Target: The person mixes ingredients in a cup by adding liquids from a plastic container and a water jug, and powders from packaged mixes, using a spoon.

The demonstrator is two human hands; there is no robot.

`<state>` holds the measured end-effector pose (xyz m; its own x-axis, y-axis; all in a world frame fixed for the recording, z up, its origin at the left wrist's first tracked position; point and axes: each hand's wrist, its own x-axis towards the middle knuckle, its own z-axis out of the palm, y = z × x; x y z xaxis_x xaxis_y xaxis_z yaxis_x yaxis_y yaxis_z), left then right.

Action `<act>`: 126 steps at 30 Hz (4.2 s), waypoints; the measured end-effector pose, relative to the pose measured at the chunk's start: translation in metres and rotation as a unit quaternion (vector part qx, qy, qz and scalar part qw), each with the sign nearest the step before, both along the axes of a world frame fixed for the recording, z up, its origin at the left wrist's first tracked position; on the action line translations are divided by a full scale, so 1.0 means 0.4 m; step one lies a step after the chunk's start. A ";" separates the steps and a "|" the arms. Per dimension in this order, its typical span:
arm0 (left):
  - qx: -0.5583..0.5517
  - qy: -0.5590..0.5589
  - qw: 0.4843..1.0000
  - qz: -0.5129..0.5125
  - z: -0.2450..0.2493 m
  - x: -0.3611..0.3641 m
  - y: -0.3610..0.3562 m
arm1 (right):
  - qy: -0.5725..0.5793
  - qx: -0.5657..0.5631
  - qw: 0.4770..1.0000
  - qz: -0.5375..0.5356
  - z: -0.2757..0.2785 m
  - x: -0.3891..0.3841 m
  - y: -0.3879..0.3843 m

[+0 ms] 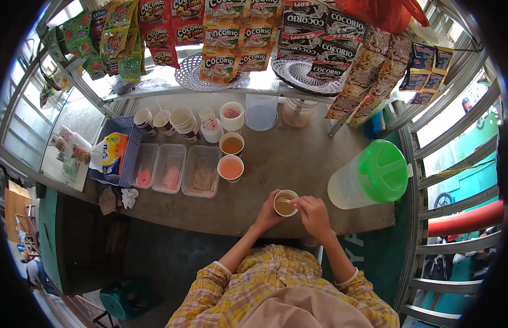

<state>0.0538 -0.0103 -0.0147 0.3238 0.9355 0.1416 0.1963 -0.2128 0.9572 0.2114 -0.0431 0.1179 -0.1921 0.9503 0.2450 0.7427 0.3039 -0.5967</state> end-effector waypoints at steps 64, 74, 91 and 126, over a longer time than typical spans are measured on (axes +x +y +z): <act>-0.006 -0.020 0.984 0.175 0.001 -0.252 0.005 | 0.411 -0.059 0.906 -0.084 -0.146 -0.250 0.478; 0.015 -0.001 0.982 0.186 0.002 -0.249 0.007 | 0.512 -0.143 0.842 -0.090 -0.176 -0.227 0.487; 0.014 -0.001 0.982 0.191 -0.002 -0.247 0.010 | 0.533 -0.166 0.826 -0.075 -0.021 -0.157 0.324; 0.055 -0.013 0.981 0.187 0.015 -0.239 0.008 | 0.263 0.024 0.960 0.099 0.016 -0.159 0.090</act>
